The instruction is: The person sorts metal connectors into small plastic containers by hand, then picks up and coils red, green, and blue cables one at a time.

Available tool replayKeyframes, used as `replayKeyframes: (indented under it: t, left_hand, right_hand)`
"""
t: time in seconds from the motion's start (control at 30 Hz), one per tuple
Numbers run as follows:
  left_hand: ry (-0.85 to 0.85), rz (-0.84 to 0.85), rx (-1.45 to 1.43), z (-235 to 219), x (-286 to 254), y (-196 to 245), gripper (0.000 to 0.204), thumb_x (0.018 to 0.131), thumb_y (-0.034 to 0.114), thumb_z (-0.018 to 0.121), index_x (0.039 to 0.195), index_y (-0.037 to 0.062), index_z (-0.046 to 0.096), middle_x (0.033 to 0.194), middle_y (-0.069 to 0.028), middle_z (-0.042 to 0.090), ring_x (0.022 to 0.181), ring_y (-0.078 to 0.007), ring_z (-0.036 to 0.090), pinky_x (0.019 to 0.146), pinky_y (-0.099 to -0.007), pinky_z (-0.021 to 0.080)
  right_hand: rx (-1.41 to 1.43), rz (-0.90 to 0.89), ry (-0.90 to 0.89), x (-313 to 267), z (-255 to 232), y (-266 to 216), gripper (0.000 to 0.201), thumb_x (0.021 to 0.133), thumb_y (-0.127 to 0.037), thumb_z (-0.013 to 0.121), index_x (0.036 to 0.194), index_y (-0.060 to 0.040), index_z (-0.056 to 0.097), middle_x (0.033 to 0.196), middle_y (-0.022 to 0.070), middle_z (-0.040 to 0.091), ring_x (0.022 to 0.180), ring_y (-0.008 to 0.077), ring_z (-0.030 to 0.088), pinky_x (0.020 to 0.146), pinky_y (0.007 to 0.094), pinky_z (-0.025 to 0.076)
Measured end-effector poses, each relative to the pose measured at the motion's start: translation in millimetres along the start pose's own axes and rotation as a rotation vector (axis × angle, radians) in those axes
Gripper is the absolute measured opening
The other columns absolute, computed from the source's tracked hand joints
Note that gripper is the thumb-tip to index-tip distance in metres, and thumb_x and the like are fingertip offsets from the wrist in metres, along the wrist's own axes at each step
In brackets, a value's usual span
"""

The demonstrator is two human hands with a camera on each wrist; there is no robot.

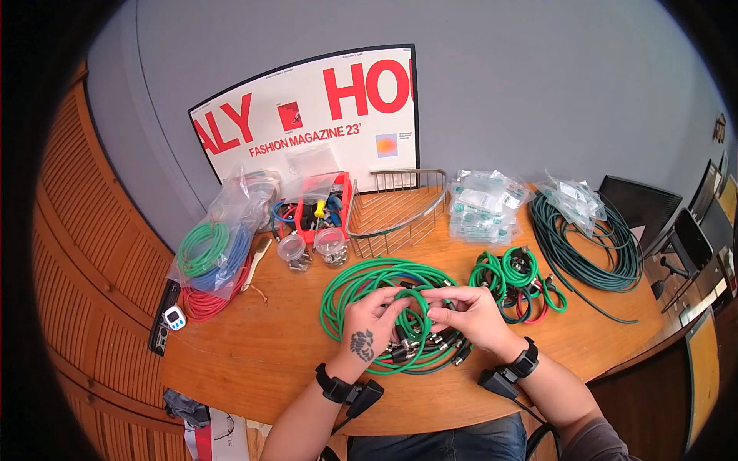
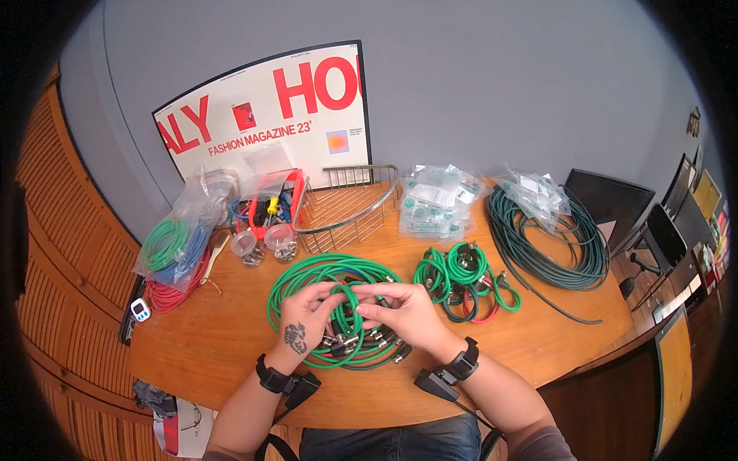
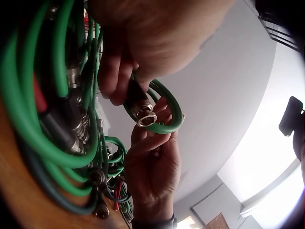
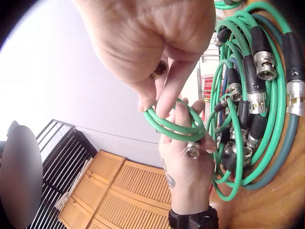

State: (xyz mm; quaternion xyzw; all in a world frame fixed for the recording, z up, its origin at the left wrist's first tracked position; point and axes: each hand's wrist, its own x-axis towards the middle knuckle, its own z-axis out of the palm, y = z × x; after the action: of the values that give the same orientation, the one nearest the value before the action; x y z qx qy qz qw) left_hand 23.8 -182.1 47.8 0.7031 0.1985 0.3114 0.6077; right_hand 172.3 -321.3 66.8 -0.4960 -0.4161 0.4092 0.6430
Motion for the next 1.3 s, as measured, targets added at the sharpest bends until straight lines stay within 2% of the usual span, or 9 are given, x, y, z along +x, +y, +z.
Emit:
replayKeyframes:
  t: [0.13,0.33,0.4,0.53,0.77,0.83,1.0,1.27,1.3]
  left_hand:
    - [0.002,0.062,0.025,0,1,-6,0.019,0.093,0.001,0.064,0.11,-0.0067,0.064,0.091,-0.0105,0.072,0.057,-0.0067,0.062,0.042,-0.0196,0.046]
    - [0.077,0.203,0.185,0,2,-2,0.02,0.091,0.002,0.067,0.109,-0.0074,0.065,0.088,-0.0109,0.072,0.054,-0.0082,0.061,0.04,-0.0208,0.046]
    - [0.084,0.169,0.184,-1,2,-3,0.02,0.091,0.003,0.067,0.109,-0.0073,0.066,0.088,-0.0107,0.072,0.054,-0.008,0.061,0.04,-0.0209,0.046]
    - [0.075,0.041,0.134,-2,2,2,0.021,0.092,0.003,0.066,0.11,-0.007,0.066,0.09,-0.0104,0.072,0.054,-0.0073,0.061,0.04,-0.0208,0.046]
    - [0.066,0.049,0.005,2,-1,2,0.02,0.093,0.001,0.064,0.112,-0.007,0.065,0.092,-0.0102,0.072,0.054,-0.007,0.061,0.042,-0.0202,0.047]
    - [0.064,0.068,0.04,1,0,-1,0.02,0.091,0.002,0.067,0.109,-0.0056,0.066,0.09,-0.0127,0.073,0.06,-0.0103,0.067,0.044,-0.0242,0.053]
    - [0.09,0.1,0.169,0,0,6,0.018,0.09,0.005,0.068,0.106,-0.0039,0.068,0.087,-0.012,0.073,0.059,-0.0114,0.067,0.043,-0.0244,0.049]
    - [0.1,0.127,0.252,-4,3,-3,0.019,0.092,0.004,0.067,0.107,-0.0062,0.067,0.088,-0.0117,0.072,0.052,-0.0103,0.063,0.04,-0.0233,0.047]
    - [0.082,0.079,0.197,-4,3,-3,0.02,0.092,0.004,0.065,0.109,-0.0069,0.066,0.089,-0.0119,0.072,0.052,-0.0105,0.063,0.04,-0.0232,0.047]
  right_hand:
    - [-0.023,-0.006,-0.012,-1,0,1,0.034,0.09,-0.002,0.069,0.123,-0.002,0.065,0.106,0.0059,0.068,0.091,0.0091,0.064,0.075,0.024,0.06]
    - [-0.045,-0.06,-0.019,0,-4,6,0.029,0.099,-0.014,0.059,0.126,-0.0052,0.065,0.108,0.0034,0.068,0.091,0.008,0.063,0.077,0.0251,0.058]
    - [-0.069,-0.057,-0.01,-2,-1,3,0.029,0.102,-0.015,0.054,0.127,-0.0056,0.065,0.11,0.0032,0.068,0.093,0.0086,0.062,0.079,0.0257,0.057]
    - [-0.139,-0.082,-0.025,1,-3,9,0.029,0.102,-0.013,0.053,0.129,-0.0058,0.063,0.113,0.0037,0.067,0.095,0.0086,0.061,0.08,0.0256,0.057]
    - [-0.051,-0.046,-0.067,2,-3,9,0.036,0.101,-0.005,0.052,0.137,-0.0046,0.055,0.122,0.0054,0.065,0.105,0.012,0.064,0.083,0.026,0.055]
    - [-0.067,-0.039,-0.095,3,-3,10,0.037,0.101,-0.005,0.052,0.138,-0.0043,0.053,0.124,0.006,0.065,0.108,0.0132,0.064,0.084,0.0261,0.055]
    - [-0.044,-0.024,-0.073,4,-1,13,0.038,0.101,-0.006,0.052,0.139,-0.0039,0.052,0.121,0.0056,0.066,0.114,0.0157,0.063,0.086,0.0261,0.055]
    - [-0.096,-0.048,-0.03,2,-3,19,0.034,0.1,-0.007,0.056,0.134,-0.0058,0.059,0.115,0.0021,0.067,0.097,0.0073,0.062,0.085,0.0252,0.055]
    - [-0.125,-0.045,-0.019,3,-3,19,0.033,0.099,-0.007,0.057,0.132,-0.0059,0.061,0.113,0.0013,0.068,0.094,0.0057,0.061,0.084,0.0248,0.054]
